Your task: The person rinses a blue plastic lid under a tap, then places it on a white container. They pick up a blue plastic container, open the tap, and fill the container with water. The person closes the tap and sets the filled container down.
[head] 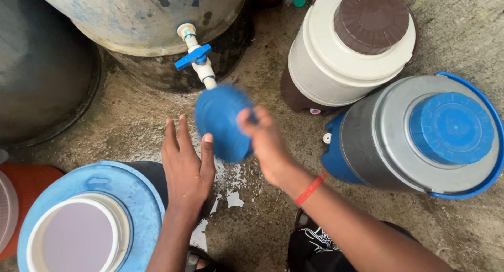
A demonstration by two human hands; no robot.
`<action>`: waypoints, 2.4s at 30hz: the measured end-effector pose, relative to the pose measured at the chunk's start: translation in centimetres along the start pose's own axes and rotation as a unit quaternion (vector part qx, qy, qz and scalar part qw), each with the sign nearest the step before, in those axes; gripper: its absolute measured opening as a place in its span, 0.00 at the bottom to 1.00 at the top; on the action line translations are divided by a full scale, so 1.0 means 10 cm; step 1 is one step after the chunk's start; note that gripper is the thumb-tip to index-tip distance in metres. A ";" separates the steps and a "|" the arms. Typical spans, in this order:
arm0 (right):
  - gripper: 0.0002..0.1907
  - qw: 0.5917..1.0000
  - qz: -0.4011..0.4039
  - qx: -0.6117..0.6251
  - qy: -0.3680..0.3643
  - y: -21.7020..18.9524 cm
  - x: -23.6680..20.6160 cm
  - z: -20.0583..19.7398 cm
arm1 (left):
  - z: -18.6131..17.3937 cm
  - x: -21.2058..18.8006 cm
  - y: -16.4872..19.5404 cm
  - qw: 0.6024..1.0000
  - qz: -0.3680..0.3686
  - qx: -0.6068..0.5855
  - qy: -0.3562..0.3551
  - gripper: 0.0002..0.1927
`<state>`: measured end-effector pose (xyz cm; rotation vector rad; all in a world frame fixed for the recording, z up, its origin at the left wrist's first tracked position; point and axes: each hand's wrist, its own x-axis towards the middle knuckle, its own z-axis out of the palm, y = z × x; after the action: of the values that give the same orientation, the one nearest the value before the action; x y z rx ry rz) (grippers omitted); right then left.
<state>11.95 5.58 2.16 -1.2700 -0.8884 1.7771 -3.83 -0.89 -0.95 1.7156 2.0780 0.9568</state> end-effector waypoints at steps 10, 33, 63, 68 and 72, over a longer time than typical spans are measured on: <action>0.15 0.987 0.052 0.100 -0.116 0.39 0.01 0.01 | -0.14 0.06 0.22 0.983 0.133 0.118 0.051 0.25; 0.22 0.978 0.069 0.180 -0.076 0.29 0.11 -0.10 | -0.08 0.05 0.19 0.983 0.147 0.105 0.029 0.26; 0.27 0.979 0.180 0.084 -0.053 0.21 0.23 -0.17 | 0.00 -0.07 0.22 0.988 0.146 0.031 -0.031 0.32; 0.27 0.968 0.126 0.213 -0.037 0.19 0.25 -0.24 | -0.04 -0.08 0.21 0.986 0.158 0.037 -0.032 0.32; 0.22 0.981 0.154 0.118 -0.011 0.24 0.24 -0.20 | -0.04 -0.07 0.22 0.988 0.148 0.029 -0.040 0.34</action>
<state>12.91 6.75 -1.50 -1.2853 -0.4913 2.0705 -2.18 -1.45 0.63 2.0984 1.8528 0.8957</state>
